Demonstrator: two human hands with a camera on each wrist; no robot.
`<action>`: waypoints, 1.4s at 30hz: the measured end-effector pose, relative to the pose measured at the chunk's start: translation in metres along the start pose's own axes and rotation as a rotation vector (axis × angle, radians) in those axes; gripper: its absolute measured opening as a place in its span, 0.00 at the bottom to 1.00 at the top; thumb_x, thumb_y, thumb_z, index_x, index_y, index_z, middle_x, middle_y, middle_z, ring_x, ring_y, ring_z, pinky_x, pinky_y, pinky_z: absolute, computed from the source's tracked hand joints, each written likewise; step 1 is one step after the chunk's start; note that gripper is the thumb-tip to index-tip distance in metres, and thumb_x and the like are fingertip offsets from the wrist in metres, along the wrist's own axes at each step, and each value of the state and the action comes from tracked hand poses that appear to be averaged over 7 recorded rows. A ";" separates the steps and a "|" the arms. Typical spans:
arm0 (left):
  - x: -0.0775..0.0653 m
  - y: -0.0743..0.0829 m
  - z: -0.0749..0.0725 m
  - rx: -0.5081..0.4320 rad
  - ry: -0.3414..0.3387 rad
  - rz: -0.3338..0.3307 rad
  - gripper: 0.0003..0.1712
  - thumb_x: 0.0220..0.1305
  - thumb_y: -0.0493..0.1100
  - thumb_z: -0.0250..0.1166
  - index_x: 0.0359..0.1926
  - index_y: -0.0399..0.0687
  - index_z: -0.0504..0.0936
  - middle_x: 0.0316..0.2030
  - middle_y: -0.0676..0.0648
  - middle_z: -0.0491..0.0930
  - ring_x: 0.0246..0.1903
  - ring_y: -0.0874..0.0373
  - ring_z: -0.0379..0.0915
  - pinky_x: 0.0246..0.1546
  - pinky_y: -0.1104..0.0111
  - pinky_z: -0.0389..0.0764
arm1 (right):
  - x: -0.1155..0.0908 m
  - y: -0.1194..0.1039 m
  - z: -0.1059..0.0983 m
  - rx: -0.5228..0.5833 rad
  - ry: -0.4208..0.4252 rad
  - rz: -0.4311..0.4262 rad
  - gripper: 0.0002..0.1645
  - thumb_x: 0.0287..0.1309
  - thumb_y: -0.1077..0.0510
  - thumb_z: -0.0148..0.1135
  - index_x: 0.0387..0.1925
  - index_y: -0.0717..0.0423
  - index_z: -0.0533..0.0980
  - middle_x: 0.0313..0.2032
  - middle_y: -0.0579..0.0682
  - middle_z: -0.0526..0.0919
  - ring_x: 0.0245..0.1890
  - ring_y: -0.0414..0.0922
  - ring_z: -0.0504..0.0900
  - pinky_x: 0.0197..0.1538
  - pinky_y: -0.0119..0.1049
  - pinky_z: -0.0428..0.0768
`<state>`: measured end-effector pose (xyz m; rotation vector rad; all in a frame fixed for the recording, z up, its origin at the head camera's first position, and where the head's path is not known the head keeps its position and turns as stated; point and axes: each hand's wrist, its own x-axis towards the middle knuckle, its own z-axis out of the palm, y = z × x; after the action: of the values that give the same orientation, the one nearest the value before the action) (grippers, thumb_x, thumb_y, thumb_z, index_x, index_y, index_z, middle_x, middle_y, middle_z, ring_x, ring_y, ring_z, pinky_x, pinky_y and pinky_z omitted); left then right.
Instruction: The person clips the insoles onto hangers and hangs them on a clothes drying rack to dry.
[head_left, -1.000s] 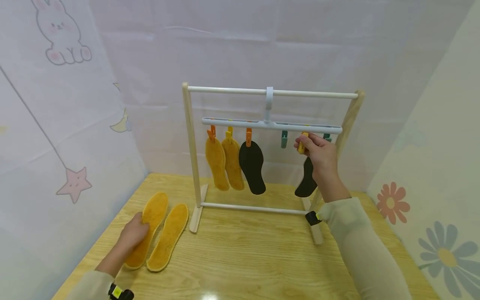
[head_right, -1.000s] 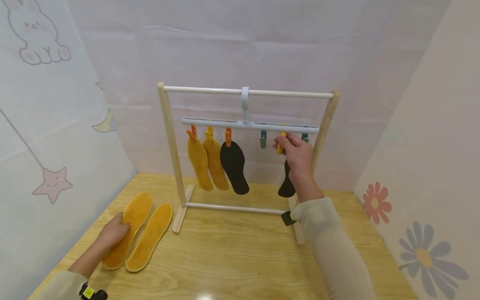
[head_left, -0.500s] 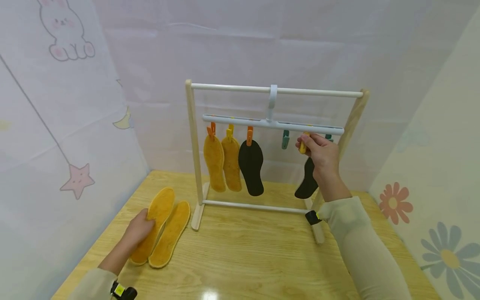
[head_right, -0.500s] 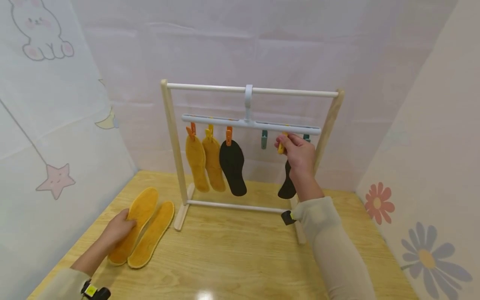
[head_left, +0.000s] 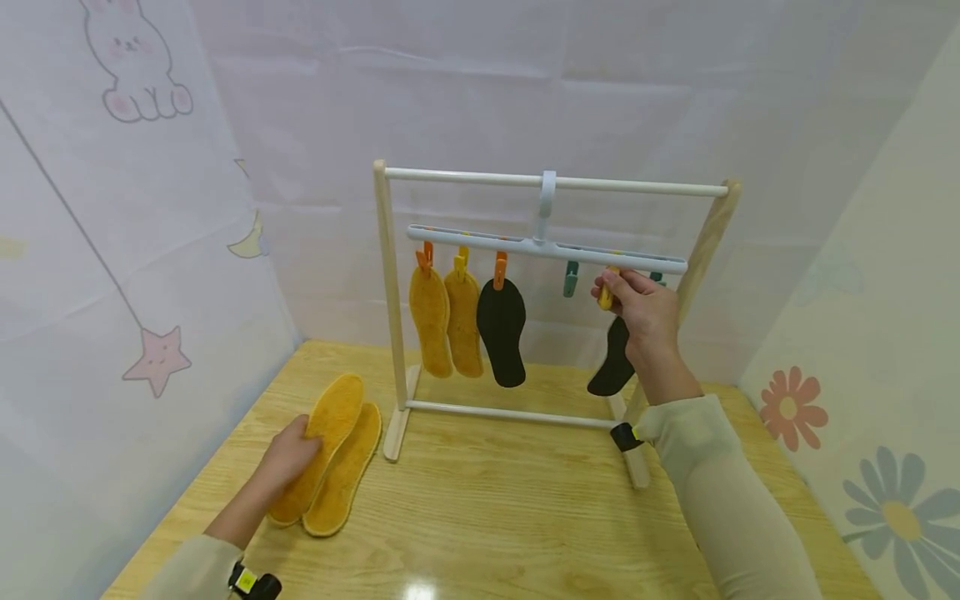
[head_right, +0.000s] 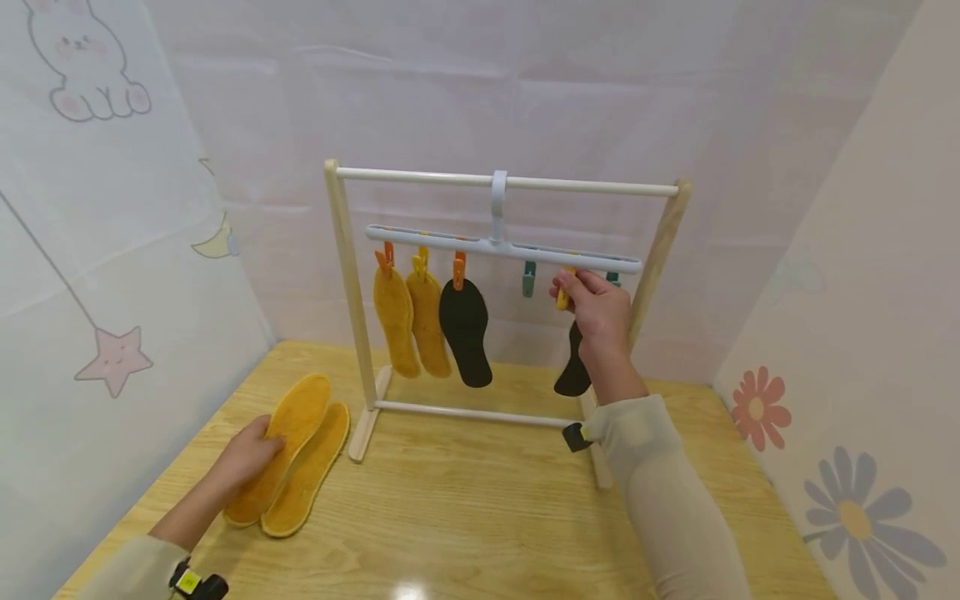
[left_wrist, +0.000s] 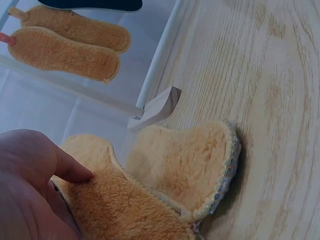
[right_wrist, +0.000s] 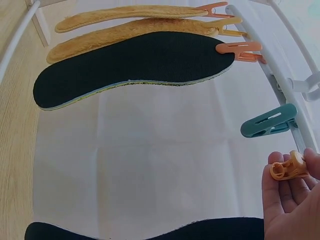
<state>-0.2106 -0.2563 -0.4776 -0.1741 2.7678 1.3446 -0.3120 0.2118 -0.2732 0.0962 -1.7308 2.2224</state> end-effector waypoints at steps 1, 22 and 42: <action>0.001 0.000 0.001 0.000 -0.001 0.001 0.35 0.77 0.39 0.46 0.74 0.20 0.48 0.72 0.20 0.51 0.70 0.24 0.50 0.67 0.36 0.60 | 0.000 0.000 0.000 -0.002 0.000 0.001 0.12 0.53 0.55 0.77 0.37 0.58 0.87 0.30 0.48 0.89 0.31 0.43 0.89 0.44 0.33 0.85; 0.008 0.032 0.027 -0.049 0.011 0.101 0.25 0.72 0.37 0.53 0.66 0.28 0.65 0.60 0.27 0.74 0.49 0.43 0.75 0.48 0.51 0.78 | 0.000 0.000 -0.001 -0.038 0.011 0.004 0.13 0.53 0.55 0.76 0.39 0.57 0.87 0.30 0.47 0.89 0.31 0.42 0.90 0.42 0.32 0.85; -0.006 0.055 0.041 -0.137 -0.014 0.142 0.23 0.73 0.36 0.54 0.65 0.31 0.67 0.57 0.32 0.77 0.44 0.48 0.75 0.42 0.57 0.78 | 0.002 -0.001 -0.002 -0.051 -0.005 0.009 0.12 0.54 0.55 0.76 0.39 0.57 0.87 0.30 0.47 0.89 0.31 0.42 0.90 0.41 0.31 0.85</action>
<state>-0.2114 -0.1902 -0.4594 0.0255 2.7225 1.5632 -0.3134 0.2144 -0.2728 0.0823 -1.7927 2.1843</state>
